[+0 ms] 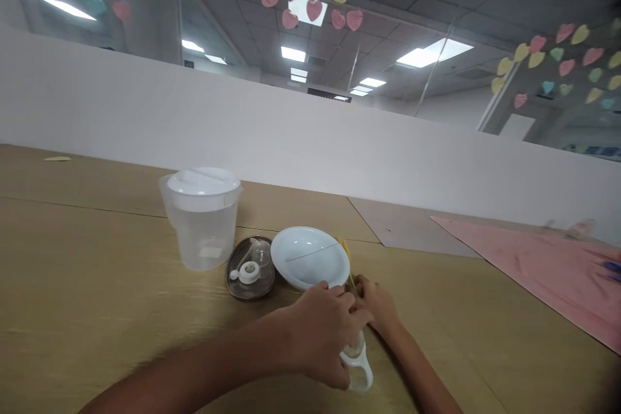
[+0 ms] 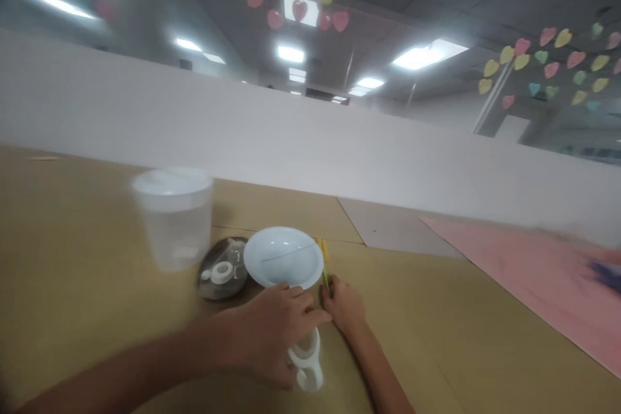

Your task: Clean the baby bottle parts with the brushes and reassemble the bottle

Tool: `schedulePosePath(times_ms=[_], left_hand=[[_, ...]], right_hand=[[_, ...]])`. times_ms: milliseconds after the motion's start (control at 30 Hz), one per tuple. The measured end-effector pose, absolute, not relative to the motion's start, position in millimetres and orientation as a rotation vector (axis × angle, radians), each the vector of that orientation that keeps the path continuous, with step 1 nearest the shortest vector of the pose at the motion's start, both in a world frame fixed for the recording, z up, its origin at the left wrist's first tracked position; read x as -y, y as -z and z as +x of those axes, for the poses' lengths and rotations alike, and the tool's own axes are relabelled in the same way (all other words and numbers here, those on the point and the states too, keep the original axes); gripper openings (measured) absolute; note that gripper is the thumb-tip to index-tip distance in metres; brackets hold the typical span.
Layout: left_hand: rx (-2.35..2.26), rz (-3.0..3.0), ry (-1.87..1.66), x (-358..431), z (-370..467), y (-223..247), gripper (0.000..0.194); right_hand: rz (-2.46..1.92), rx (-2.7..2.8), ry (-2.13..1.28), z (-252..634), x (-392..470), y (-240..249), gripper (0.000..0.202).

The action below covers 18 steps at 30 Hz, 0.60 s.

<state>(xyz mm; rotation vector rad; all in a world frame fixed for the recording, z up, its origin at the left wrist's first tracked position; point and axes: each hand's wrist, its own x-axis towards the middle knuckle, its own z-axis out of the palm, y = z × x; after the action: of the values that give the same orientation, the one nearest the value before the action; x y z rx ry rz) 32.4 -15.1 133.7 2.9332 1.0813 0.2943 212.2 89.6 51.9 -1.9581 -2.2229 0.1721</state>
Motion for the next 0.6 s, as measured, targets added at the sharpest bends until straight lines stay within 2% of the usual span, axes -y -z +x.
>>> schedulePosePath(times_ms=[133, 300, 433, 600], left_hand=[[-1.218, 2.909, -0.092, 12, 28, -140, 0.045], [-1.397, 2.807, 0.036, 7, 23, -146, 0.050], [-1.456, 2.763, -0.170, 1, 7, -156, 0.056], [-1.913, 2.571, -0.419, -13, -39, -183, 0.042]], right_hand=[[-1.962, 2.137, -0.136, 210, -97, -70, 0.039], [-1.714, 2.104, -0.002, 175, -99, -120, 0.032], [-1.619, 2.287, -0.047, 137, -108, -144, 0.031], [-1.606, 2.602, -0.297, 115, -132, -130, 0.031]])
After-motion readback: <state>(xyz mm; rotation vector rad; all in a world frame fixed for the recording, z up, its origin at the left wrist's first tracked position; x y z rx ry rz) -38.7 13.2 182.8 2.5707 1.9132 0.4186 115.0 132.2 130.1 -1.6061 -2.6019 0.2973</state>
